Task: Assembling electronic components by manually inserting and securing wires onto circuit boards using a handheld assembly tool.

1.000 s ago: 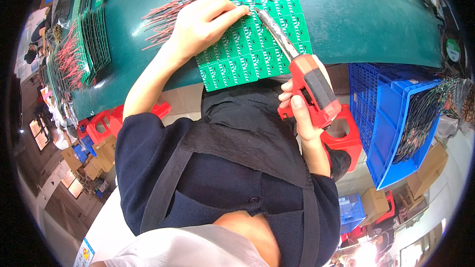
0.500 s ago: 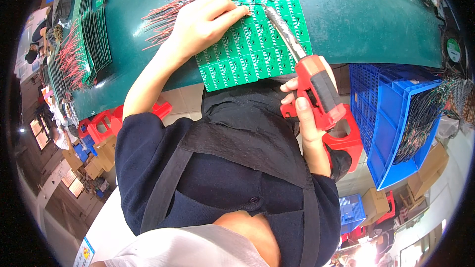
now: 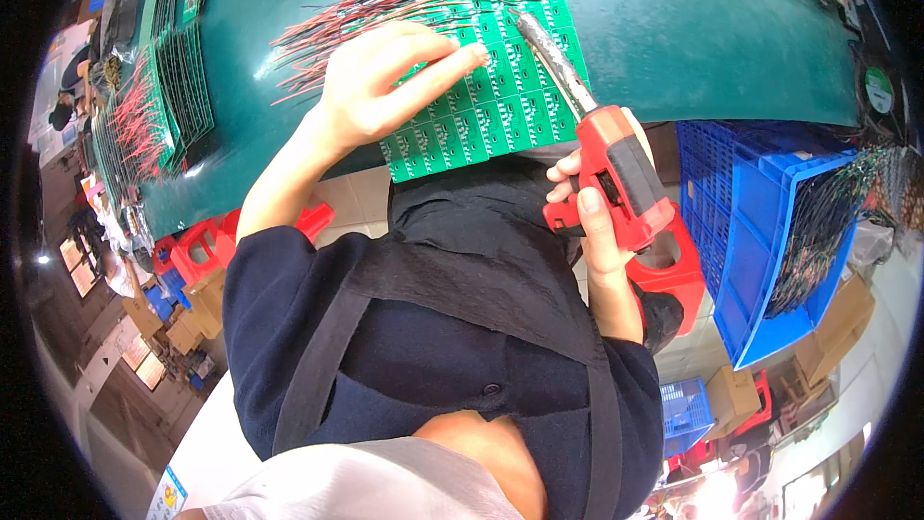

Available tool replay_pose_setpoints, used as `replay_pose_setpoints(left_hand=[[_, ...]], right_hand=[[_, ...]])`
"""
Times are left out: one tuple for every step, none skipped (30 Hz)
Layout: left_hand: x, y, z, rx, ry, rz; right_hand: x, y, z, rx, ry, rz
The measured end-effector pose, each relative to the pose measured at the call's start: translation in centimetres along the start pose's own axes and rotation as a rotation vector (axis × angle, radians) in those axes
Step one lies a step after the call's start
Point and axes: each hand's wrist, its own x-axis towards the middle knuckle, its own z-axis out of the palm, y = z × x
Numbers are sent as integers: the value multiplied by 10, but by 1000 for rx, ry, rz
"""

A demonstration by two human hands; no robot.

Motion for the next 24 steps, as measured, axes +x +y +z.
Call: replay_pose_setpoints(left_hand=[[2, -1, 2, -1, 1, 1], [3, -5, 6, 40, -35, -11], [5, -9, 8, 84, -74, -25], [6, -12, 9, 90, -106, -63], [4, -17, 13, 99, -107, -71], [3, -20, 18, 106, -107, -77], [3, -20, 20, 105, -106, -74], [4, -20, 21, 116, -115, -79], [5, -21, 22, 126, -124, -83], [5, -21, 24, 124, -124, -82], [5, -22, 25, 114, -117, -87], [5, -22, 25, 105, -111, -92], [5, -22, 25, 105, -112, -93], [5, -22, 25, 111, -112, -97], [5, -22, 25, 116, -111, -102], [5, -22, 26, 116, -111, -102], [5, -22, 26, 114, -104, -106], [5, -23, 27, 113, -96, -108], [5, -23, 27, 112, -97, -109], [5, -23, 28, 114, -99, -109], [6, -22, 27, 117, -97, -108], [6, -22, 27, 117, -96, -106], [6, -22, 27, 117, -88, -103], [6, -23, 27, 117, -83, -102]], right_hand=[[0, 1, 0, 3, -5, 9], [-1, 1, -1, 5, -9, 17], [-1, 2, -2, 6, -9, 16], [-1, 2, -4, -12, -30, 27], [-2, 2, -4, -30, -50, 37], [-2, 1, -3, -30, -47, 36], [-2, -1, 1, -24, -20, 41], [-1, -2, 2, -17, 6, 47], [-1, -2, 2, -17, 9, 47], [-1, -2, 2, -5, 8, 51], [-1, -2, 2, 6, 6, 55], [-1, -4, 3, 7, 6, 56], [-1, -5, 4, -16, 6, 66], [-1, -6, 5, -39, 6, 77], [0, -6, 4, -39, 6, 78], [0, -6, 3, -46, -9, 79], [0, -6, 2, -53, -24, 81], [-1, -4, 0, -52, -24, 82], [-1, 0, -3, -47, -35, 68], [-1, 2, -5, -42, -46, 55], [0, 0, -2, -42, -46, 53], [2, -3, 2, -20, -19, 17], [3, -5, 4, 3, 8, -20], [4, -5, 3, 3, 6, -19]])
